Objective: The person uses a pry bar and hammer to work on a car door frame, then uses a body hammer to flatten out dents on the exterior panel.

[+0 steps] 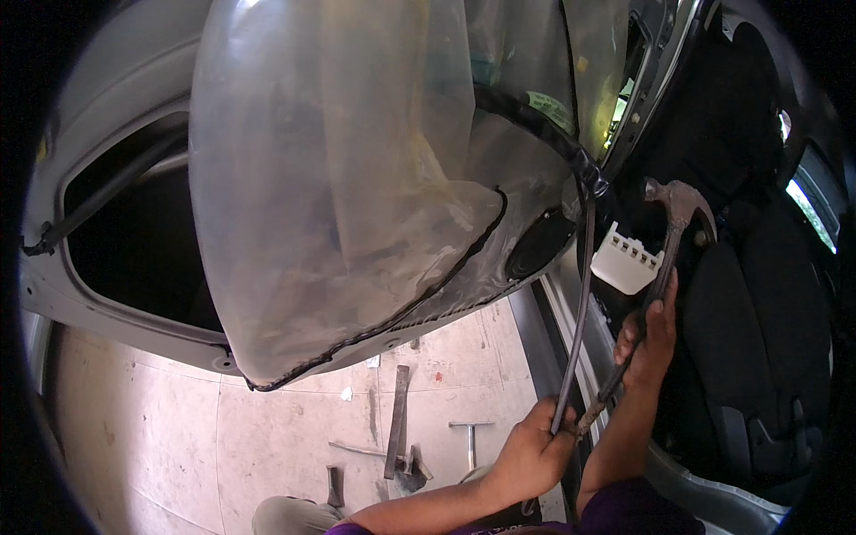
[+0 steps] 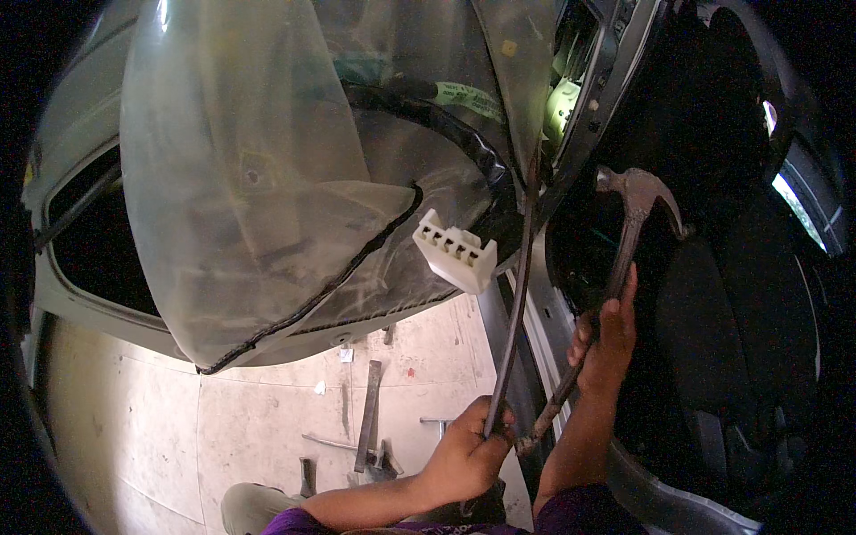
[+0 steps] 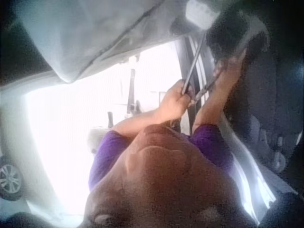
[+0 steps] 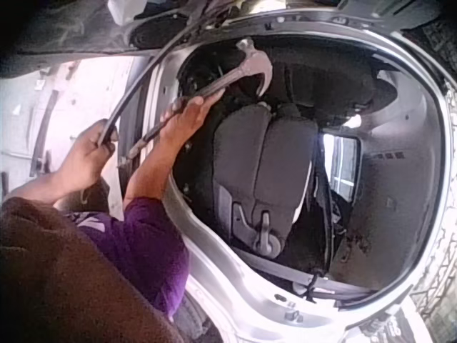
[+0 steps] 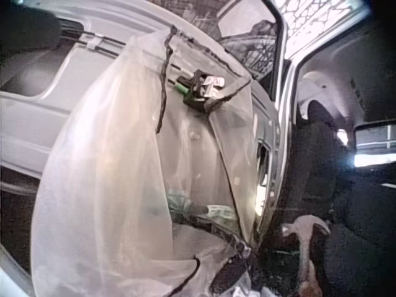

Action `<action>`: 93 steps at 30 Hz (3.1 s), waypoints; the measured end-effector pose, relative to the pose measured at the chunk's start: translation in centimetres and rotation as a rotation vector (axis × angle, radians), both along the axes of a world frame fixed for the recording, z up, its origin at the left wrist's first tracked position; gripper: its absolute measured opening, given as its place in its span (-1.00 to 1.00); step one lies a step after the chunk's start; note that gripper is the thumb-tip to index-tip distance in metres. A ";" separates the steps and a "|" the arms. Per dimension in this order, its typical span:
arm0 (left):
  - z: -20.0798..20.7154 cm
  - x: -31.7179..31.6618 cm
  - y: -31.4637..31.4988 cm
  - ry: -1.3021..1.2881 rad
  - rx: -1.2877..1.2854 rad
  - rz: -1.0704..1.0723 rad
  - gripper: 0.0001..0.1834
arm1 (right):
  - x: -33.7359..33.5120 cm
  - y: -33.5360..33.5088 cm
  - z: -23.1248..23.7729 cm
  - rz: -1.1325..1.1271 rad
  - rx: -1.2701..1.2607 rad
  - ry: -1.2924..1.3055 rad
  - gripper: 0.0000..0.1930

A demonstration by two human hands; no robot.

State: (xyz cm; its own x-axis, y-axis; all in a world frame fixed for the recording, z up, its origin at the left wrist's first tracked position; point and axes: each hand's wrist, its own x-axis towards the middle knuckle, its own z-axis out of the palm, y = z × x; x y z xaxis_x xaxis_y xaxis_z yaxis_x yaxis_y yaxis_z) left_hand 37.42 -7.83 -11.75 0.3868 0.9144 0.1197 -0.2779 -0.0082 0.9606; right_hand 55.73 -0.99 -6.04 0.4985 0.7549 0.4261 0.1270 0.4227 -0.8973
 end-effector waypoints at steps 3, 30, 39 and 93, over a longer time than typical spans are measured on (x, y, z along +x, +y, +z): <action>0.9 -0.3 0.5 0.071 -0.085 -0.058 -0.87 | -0.3 0.2 0.4 0.035 0.005 0.010 -0.15; 4.2 -0.3 2.3 -0.093 -0.290 -0.139 -0.89 | 0.0 6.3 4.3 0.115 0.061 -0.028 -0.40; 6.4 -1.9 2.7 -0.018 -0.268 -0.135 -0.93 | -0.3 7.3 4.2 0.121 0.003 -0.031 -0.39; 1.2 -2.5 0.9 0.127 -0.025 -0.057 -0.86 | 0.1 -0.2 0.3 -0.126 0.015 -0.028 -0.16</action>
State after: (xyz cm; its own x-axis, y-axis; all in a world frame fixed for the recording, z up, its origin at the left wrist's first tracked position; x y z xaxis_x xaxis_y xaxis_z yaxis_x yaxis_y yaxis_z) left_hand 34.95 -6.96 -10.57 0.4492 0.8924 0.0435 -0.1531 0.0289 0.9878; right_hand 55.81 -1.20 -5.78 0.5771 0.6806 0.4514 0.2045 0.4147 -0.8867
